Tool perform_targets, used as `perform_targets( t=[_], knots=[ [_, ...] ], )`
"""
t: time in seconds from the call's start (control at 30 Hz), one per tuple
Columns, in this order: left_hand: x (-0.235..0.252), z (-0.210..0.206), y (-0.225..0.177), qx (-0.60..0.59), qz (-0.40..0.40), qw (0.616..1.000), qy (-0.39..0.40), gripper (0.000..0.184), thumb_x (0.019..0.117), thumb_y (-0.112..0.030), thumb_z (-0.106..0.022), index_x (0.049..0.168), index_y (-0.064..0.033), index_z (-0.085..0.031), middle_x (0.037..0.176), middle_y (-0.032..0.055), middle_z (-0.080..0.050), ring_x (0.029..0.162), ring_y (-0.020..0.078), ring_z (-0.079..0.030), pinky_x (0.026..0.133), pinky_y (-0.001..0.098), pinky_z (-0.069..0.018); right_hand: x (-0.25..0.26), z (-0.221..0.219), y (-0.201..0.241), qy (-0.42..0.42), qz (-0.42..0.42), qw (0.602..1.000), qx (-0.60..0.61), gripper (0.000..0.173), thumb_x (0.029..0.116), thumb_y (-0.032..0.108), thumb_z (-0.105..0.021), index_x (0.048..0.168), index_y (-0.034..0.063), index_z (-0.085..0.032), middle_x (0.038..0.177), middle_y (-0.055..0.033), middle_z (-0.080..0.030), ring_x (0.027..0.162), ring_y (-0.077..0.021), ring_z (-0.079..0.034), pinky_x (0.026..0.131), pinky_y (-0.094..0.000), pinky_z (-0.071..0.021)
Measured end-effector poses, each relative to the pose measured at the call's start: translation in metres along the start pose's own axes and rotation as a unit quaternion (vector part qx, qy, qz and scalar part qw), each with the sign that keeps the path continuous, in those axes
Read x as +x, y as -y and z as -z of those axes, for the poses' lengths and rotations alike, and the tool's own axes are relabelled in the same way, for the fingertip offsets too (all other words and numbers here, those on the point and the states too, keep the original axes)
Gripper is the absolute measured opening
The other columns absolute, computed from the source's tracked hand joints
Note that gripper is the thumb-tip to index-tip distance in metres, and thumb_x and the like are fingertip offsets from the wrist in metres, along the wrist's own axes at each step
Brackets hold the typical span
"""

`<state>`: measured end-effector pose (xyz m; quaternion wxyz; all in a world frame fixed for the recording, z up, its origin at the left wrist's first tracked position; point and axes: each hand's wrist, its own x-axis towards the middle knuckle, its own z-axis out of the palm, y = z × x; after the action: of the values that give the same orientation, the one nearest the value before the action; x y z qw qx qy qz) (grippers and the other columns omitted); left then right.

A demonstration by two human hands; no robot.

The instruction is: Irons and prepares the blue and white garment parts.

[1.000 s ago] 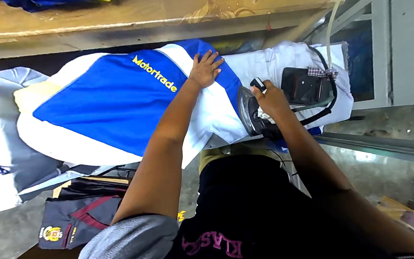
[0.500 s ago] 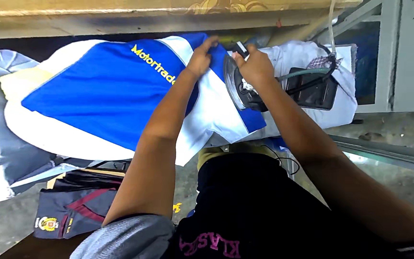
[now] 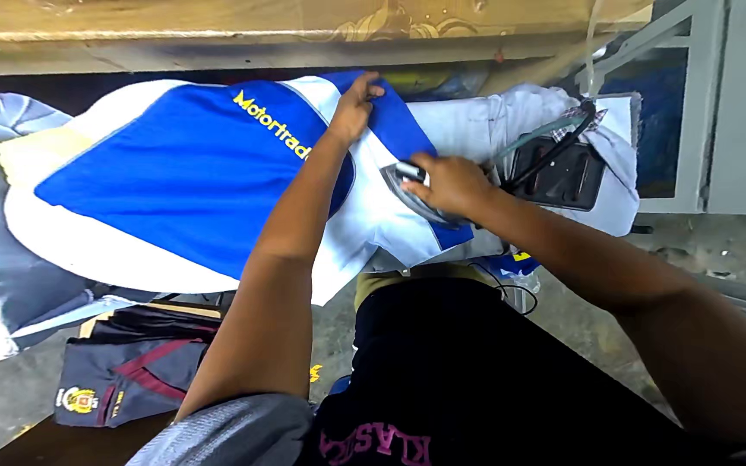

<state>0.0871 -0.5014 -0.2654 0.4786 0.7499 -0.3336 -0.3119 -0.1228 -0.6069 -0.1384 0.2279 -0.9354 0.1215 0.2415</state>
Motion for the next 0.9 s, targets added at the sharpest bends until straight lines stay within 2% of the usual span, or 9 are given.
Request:
perform_targets(
  t=[0.3,0.4,0.5,0.57,0.63,0.67,0.7,0.77,0.9],
  knots=[
    [-0.001,-0.005,0.002,0.061,-0.008,0.998,-0.012,0.050,0.0971,0.008,-0.037,0.146,0.0047,-0.046,0.140,0.0198,-0.060,0.133,0.0237,-0.056,0.114,0.0351,-0.0408,-0.050,-0.017,-0.037,0.056,0.080,0.995,-0.024,0.057,0.1040,0.048,-0.057,0.142,0.0053,-0.059,0.106,-0.0239,-0.073,0.097,-0.0456,-0.072,0.080,-0.0639,-0.0551],
    [-0.001,-0.005,-0.001,0.047,-0.008,0.999,-0.025,0.046,0.0979,0.005,-0.039,0.142,0.0049,-0.050,0.141,0.0201,-0.060,0.133,0.0224,-0.056,0.113,0.0337,-0.0412,-0.066,-0.011,-0.056,0.059,0.035,0.998,0.003,0.053,0.1042,0.046,-0.058,0.140,0.0075,-0.060,0.102,-0.0248,-0.073,0.095,-0.0469,-0.071,0.080,-0.0657,-0.0541],
    [-0.020,-0.003,-0.021,0.044,-0.044,0.994,-0.089,0.043,0.0999,-0.004,-0.047,0.142,0.0064,-0.051,0.144,0.0216,-0.057,0.137,0.0249,-0.053,0.117,0.0364,-0.0402,-0.073,0.003,-0.070,0.031,-0.045,0.997,0.045,0.056,0.1051,0.048,-0.055,0.145,0.0086,-0.056,0.105,-0.0281,-0.071,0.098,-0.0500,-0.069,0.083,-0.0691,-0.0518],
    [-0.063,-0.011,-0.057,0.087,-0.055,0.986,-0.135,0.041,0.1024,-0.011,-0.049,0.137,0.0104,-0.053,0.135,0.0262,-0.060,0.130,0.0317,-0.056,0.110,0.0423,-0.0441,-0.069,0.011,-0.075,-0.009,-0.066,0.995,0.067,0.057,0.1055,0.047,-0.054,0.146,0.0080,-0.055,0.105,-0.0299,-0.071,0.099,-0.0519,-0.068,0.084,-0.0706,-0.0508],
    [-0.124,-0.043,-0.094,0.134,-0.046,0.980,-0.136,0.031,0.1029,-0.010,-0.049,0.120,0.0125,-0.062,0.114,0.0278,-0.066,0.110,0.0368,-0.064,0.099,0.0483,-0.0506,-0.055,0.021,-0.073,-0.037,-0.076,0.994,0.075,0.057,0.1055,0.048,-0.054,0.147,0.0092,-0.054,0.106,-0.0301,-0.071,0.099,-0.0525,-0.068,0.084,-0.0711,-0.0499],
    [-0.156,-0.066,-0.106,0.137,-0.034,0.985,-0.096,0.027,0.1018,-0.008,-0.052,0.114,0.0107,-0.066,0.109,0.0264,-0.069,0.106,0.0368,-0.067,0.096,0.0498,-0.0527,-0.045,0.025,-0.071,-0.047,-0.070,0.994,0.073,0.056,0.1056,0.048,-0.054,0.146,0.0090,-0.055,0.105,-0.0301,-0.071,0.099,-0.0528,-0.068,0.084,-0.0713,-0.0498],
    [-0.182,-0.092,-0.113,0.132,-0.015,0.991,-0.027,0.025,0.1014,-0.010,-0.056,0.114,0.0073,-0.069,0.110,0.0244,-0.069,0.108,0.0365,-0.067,0.098,0.0514,-0.0529,-0.034,0.028,-0.068,-0.053,-0.061,0.994,0.069,0.056,0.1056,0.049,-0.053,0.145,0.0086,-0.056,0.106,-0.0296,-0.071,0.100,-0.0522,-0.068,0.085,-0.0709,-0.0502],
    [-0.211,-0.142,-0.110,0.140,0.024,0.984,0.104,0.031,0.1006,-0.016,-0.062,0.126,0.0002,-0.070,0.123,0.0229,-0.067,0.119,0.0383,-0.063,0.103,0.0548,-0.0494,-0.011,0.031,-0.059,-0.047,-0.048,0.996,0.059,0.056,0.1058,0.050,-0.052,0.144,0.0092,-0.056,0.109,-0.0284,-0.070,0.103,-0.0503,-0.068,0.087,-0.0695,-0.0504],
    [-0.205,-0.201,-0.097,0.249,0.103,0.935,0.231,0.044,0.1066,-0.023,-0.054,0.147,-0.0058,-0.055,0.147,0.0231,-0.053,0.135,0.0428,-0.050,0.107,0.0582,-0.0416,0.034,0.038,-0.027,-0.043,-0.050,0.997,0.049,0.058,0.1063,0.051,-0.050,0.145,0.0084,-0.054,0.118,-0.0261,-0.069,0.111,-0.0461,-0.067,0.093,-0.0660,-0.0504]
  ],
)
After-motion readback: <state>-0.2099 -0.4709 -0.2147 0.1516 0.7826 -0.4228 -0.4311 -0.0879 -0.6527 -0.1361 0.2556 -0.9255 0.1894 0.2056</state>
